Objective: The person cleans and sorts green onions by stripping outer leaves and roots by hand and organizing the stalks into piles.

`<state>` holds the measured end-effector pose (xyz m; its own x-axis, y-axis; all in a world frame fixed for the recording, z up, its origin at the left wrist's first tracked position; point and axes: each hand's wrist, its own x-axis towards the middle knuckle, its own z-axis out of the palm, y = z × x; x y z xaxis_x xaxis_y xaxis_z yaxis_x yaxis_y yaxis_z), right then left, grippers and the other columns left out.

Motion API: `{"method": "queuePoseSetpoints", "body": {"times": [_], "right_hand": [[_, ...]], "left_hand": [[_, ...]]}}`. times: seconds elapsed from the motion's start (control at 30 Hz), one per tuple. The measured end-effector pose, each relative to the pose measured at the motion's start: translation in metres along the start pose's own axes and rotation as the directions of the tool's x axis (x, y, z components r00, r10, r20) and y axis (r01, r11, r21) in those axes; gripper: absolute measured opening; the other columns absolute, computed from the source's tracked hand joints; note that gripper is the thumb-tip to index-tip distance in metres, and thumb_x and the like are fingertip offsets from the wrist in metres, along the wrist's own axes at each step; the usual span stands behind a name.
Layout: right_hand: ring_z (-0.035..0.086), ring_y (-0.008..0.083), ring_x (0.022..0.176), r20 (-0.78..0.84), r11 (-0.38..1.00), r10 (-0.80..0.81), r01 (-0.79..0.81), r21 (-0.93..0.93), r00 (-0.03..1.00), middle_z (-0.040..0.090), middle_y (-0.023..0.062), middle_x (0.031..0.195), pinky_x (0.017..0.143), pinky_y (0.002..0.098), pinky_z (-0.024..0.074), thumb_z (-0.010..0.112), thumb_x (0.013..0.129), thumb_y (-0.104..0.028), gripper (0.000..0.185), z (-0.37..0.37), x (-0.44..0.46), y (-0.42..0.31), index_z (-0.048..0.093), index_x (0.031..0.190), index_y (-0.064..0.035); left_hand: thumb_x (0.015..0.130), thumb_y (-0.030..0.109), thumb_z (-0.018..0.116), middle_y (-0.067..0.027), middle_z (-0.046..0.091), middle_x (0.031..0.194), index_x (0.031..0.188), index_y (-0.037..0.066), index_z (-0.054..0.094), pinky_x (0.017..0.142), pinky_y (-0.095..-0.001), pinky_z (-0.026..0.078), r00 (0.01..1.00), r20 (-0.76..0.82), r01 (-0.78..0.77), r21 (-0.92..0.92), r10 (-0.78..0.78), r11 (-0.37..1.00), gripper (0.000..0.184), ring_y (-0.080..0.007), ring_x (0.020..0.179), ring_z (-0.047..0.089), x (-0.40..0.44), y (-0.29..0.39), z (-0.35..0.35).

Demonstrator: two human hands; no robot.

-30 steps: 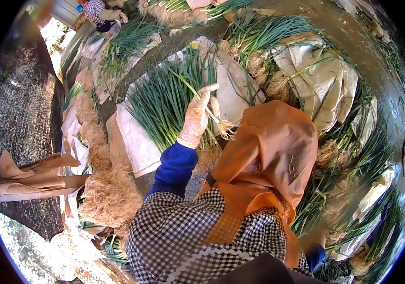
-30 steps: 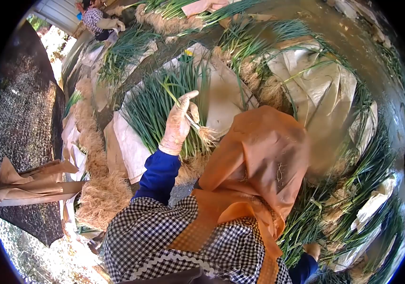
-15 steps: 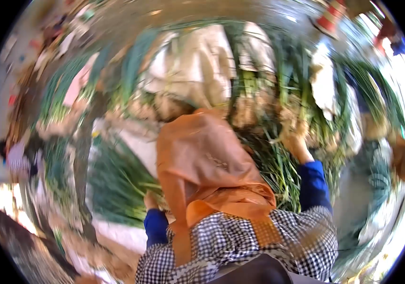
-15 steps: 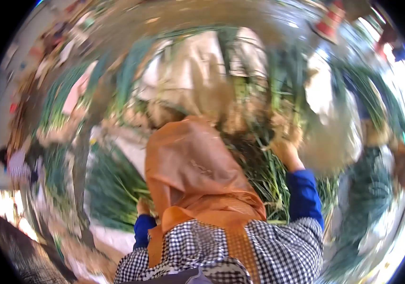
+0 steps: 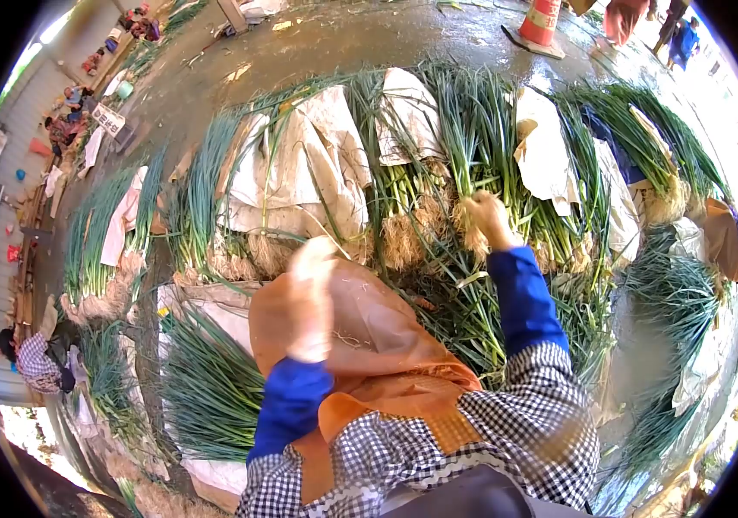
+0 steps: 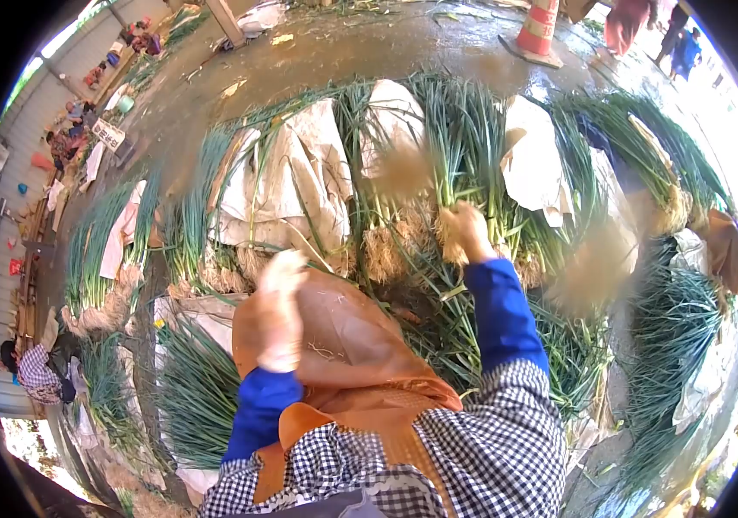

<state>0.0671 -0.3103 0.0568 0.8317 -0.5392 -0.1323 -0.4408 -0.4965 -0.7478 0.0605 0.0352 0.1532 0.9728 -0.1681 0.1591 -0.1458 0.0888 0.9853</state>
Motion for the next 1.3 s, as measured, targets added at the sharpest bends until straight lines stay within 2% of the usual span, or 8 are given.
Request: {"method": "queuePoseSetpoints", "body": {"times": [0.1,0.3,0.43,0.63,0.77,0.9,0.97,1.3], "right_hand": [[0.053,0.0111,0.063,0.168,0.701,0.095,-0.186,0.688,0.981,0.055,0.0046,0.069,0.054,0.0276,0.0440,0.058,0.078,-0.023,0.020,-0.010,-0.087,-0.011,0.057,0.079,-0.0029],[0.048,0.0090,0.056,-0.042,0.785,-0.493,0.465,0.410,0.869,0.050,0.0012,0.064,0.049,0.0254,0.0406,0.053,0.086,-0.021,0.019,0.030,-0.093,0.060,0.057,0.082,-0.0027],[0.048,0.0093,0.050,0.435,0.674,0.171,-0.427,0.603,0.884,0.047,0.0000,0.055,0.045,0.0287,0.0422,0.053,0.088,-0.036,0.034,0.023,-0.087,0.015,0.059,0.078,-0.0030],[0.057,0.0306,0.052,-0.156,0.911,-0.252,0.179,-0.371,0.955,0.056,0.0112,0.054,0.049,0.0382,0.0459,0.049,0.087,-0.042,0.040,0.058,-0.083,0.015,0.062,0.070,-0.0088],[0.053,0.0227,0.043,-0.102,0.819,-0.565,0.571,0.052,0.819,0.054,0.0137,0.052,0.042,0.0356,0.0415,0.056,0.086,-0.028,0.030,0.028,-0.160,0.011,0.060,0.064,-0.0075],[0.064,0.0201,0.070,0.124,0.957,0.236,-0.208,-0.205,0.964,0.067,0.0064,0.079,0.060,0.0302,0.0477,0.056,0.084,-0.037,0.032,-0.053,-0.197,0.083,0.066,0.091,-0.0080],[0.063,0.0221,0.089,0.369,0.454,0.538,0.108,-0.884,0.758,0.065,0.0098,0.095,0.069,0.0304,0.0499,0.049,0.088,-0.035,0.032,-0.043,-0.189,0.170,0.066,0.092,-0.0084],[0.059,0.0254,0.060,0.247,0.758,0.034,-0.186,0.625,0.968,0.064,0.0114,0.072,0.059,0.0349,0.0459,0.050,0.090,-0.035,0.032,0.124,-0.082,0.079,0.061,0.098,-0.0062]], "left_hand": [[0.085,0.020,0.058,-0.0168,0.036,0.135,0.132,0.001,0.032,0.101,-0.0347,0.032,0.730,0.452,0.634,-0.168,-0.513,0.754,0.057,-0.0235,0.124,0.034,-0.009,-0.058,0.096],[0.089,0.016,0.050,-0.0060,0.056,0.106,0.113,0.006,0.046,0.070,-0.0290,0.050,0.519,0.599,0.656,0.179,-0.610,0.733,0.026,-0.0148,0.092,0.057,-0.064,-0.146,0.139],[0.086,0.014,0.054,-0.0041,0.052,0.108,0.117,0.011,0.039,0.074,-0.0327,0.048,0.433,0.626,0.896,-0.224,-0.649,0.383,0.035,-0.0164,0.094,0.054,-0.067,-0.134,0.145],[0.086,0.016,0.055,-0.0036,0.055,0.091,0.105,0.011,0.045,0.059,-0.0270,0.045,0.587,0.391,0.802,-0.160,-0.709,0.576,0.023,-0.0140,0.074,0.055,-0.066,-0.164,0.153],[0.085,0.015,0.054,-0.0034,0.059,0.086,0.105,0.010,0.046,0.053,-0.0277,0.046,0.640,0.341,0.766,-0.351,-0.689,0.539,0.021,-0.0127,0.061,0.052,-0.055,-0.201,0.140],[0.085,0.015,0.053,0.0006,0.062,0.084,0.098,0.015,0.051,0.038,-0.0214,0.033,0.579,0.326,0.813,-0.305,-0.747,0.496,0.013,-0.0084,0.056,0.051,-0.049,-0.182,0.131],[0.085,0.015,0.052,-0.0005,0.063,0.084,0.098,0.015,0.052,0.038,-0.0208,0.033,0.566,0.314,0.822,-0.293,-0.763,0.489,0.014,-0.0084,0.057,0.053,-0.048,-0.179,0.131],[0.085,0.018,0.054,-0.0009,0.063,0.081,0.090,0.010,0.057,0.042,-0.0251,0.039,0.550,0.436,0.830,-0.378,-0.713,0.409,0.010,-0.0113,0.059,0.056,-0.041,-0.179,0.120]]}}
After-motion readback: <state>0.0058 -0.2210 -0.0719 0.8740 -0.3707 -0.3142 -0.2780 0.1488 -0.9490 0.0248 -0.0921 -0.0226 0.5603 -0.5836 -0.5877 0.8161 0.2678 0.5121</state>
